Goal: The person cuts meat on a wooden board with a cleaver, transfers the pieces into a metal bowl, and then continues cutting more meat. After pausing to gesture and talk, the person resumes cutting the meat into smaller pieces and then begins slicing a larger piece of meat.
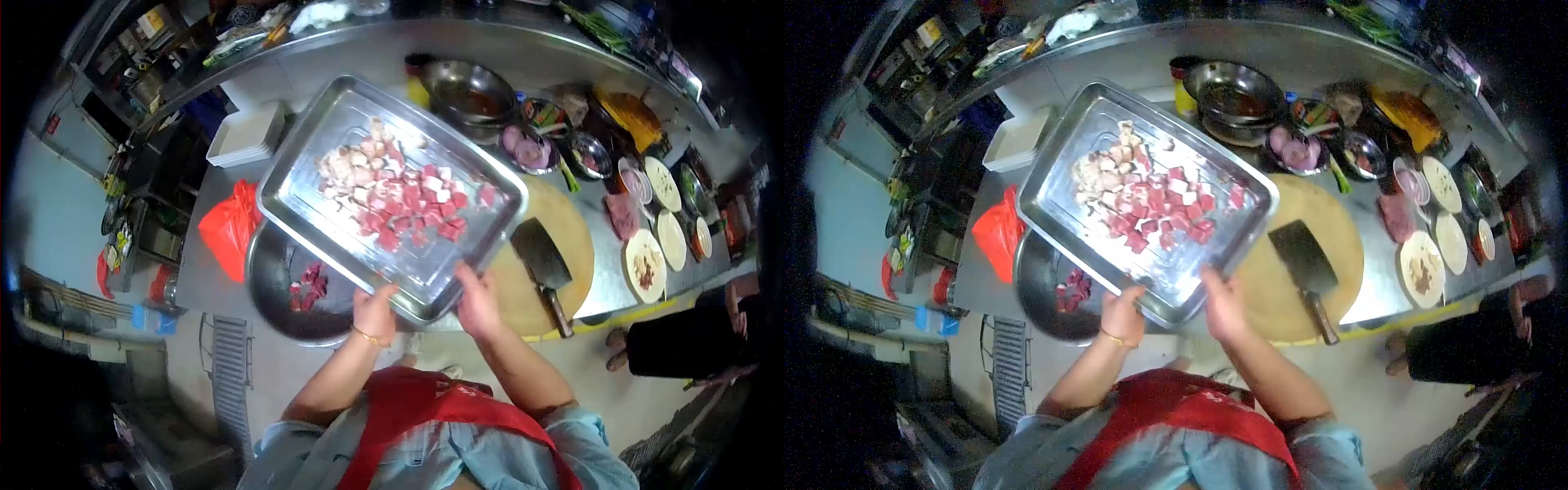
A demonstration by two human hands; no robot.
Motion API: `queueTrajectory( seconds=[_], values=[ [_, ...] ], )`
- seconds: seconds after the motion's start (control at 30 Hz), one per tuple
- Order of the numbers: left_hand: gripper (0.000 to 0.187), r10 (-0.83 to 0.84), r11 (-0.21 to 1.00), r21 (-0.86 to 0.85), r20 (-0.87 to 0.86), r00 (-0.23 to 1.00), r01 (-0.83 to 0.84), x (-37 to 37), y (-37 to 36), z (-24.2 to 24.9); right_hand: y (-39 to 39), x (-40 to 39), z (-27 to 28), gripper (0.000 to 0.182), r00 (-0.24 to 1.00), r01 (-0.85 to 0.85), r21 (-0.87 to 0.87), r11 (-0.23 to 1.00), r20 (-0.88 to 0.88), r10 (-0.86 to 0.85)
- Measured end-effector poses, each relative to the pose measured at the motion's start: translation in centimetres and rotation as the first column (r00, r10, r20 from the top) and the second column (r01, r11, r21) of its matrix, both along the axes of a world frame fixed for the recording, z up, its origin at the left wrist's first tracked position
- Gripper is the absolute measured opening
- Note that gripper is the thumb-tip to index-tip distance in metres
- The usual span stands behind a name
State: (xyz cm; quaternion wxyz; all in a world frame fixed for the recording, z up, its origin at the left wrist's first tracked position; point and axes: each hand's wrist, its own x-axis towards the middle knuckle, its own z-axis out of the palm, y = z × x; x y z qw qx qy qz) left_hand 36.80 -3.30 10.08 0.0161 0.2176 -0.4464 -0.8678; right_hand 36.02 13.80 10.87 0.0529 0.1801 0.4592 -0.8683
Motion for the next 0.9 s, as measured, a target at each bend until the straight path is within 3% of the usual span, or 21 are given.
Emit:
queueTrajectory(
  seconds=[0.03,0.1,0.17,0.2,0.23,0.27,0.33,0.4,0.43,0.5,0.57,0.67,0.77,0.8,0.9],
  values=[
    [0.054,-0.075,0.996,-0.047,-0.007,0.997,0.075,1.5,0.2,-0.7,-0.3,0.4,0.3,0.048,0.998,0.051,-0.007,0.999,-0.034,-0.052],
    [0.07,0.013,0.999,-0.032,0.007,1.0,-0.013,3.0,-0.5,3.3,-0.5,1.3,1.6,0.047,0.984,0.166,0.005,0.986,-0.071,-0.165],
    [0.082,0.109,0.876,-0.443,-0.203,0.973,-0.191,1.5,-6.4,-1.4,-0.6,1.8,2.5,0.05,0.976,0.215,0.053,0.975,-0.045,-0.213],
    [0.082,0.179,0.881,-0.376,-0.298,0.938,-0.288,0.7,-7.6,1.3,-0.4,1.8,2.5,0.051,0.977,0.208,0.121,0.97,-0.068,-0.201],
    [0.078,0.131,0.754,-0.54,-0.435,0.891,-0.375,-0.9,-9.2,2.5,-0.7,2.1,2.6,0.049,0.975,0.216,0.156,0.964,-0.085,-0.205],
    [0.067,-0.027,0.64,-0.675,-0.499,0.866,-0.368,-2.9,-11.3,3.3,-1.3,2.5,2.6,0.048,0.974,0.221,0.193,0.956,-0.1,-0.205],
    [0.054,-0.268,0.615,-0.775,-0.376,0.887,-0.142,-9.1,-12.8,4.3,-2.2,2.9,2.4,0.04,0.974,0.21,0.216,0.953,-0.135,-0.184],
    [0.05,-0.292,0.581,-0.797,-0.394,0.871,-0.166,-14.9,-11.4,4.5,-4.3,3.5,2.4,0.038,0.956,0.289,0.231,0.929,-0.124,-0.267],
    [0.053,-0.283,0.827,-0.557,-0.3,0.911,0.074,-15.3,-9.9,6.6,-5.8,3.8,2.5,0.037,0.943,0.33,0.24,0.913,-0.121,-0.309],
    [0.063,-0.359,0.573,-0.815,-0.342,0.868,-0.084,-17.2,-9.3,5.5,-8.8,4.3,3.6,0.039,0.935,0.346,0.315,0.884,-0.192,-0.297],
    [0.058,-0.421,0.314,-0.869,-0.489,0.764,-0.383,-15.9,-8.5,6.2,-10.8,4.6,3.6,0.042,0.925,0.372,0.357,0.857,-0.218,-0.31],
    [0.05,-0.584,0.335,-0.915,-0.389,0.713,-0.225,-14.4,-8.5,8.1,-12.7,4.0,2.9,0.035,0.915,0.393,0.406,0.825,-0.263,-0.306],
    [0.045,-0.702,0.221,-0.888,-0.432,0.566,-0.404,-12.3,-9.6,8.2,-15.5,3.7,3.8,0.045,0.864,0.476,0.411,0.778,-0.381,-0.328],
    [0.039,-0.731,0.237,-0.877,-0.444,0.518,-0.418,-11.8,-10.4,8.3,-16.0,3.8,4.6,0.045,0.861,0.482,0.473,0.738,-0.413,-0.297],
    [0.037,-0.867,0.211,-0.948,-0.293,0.402,-0.236,-11.9,-13.2,5.1,-16.3,3.2,5.9,0.044,0.821,0.537,0.53,0.657,-0.506,-0.264]
  ],
)
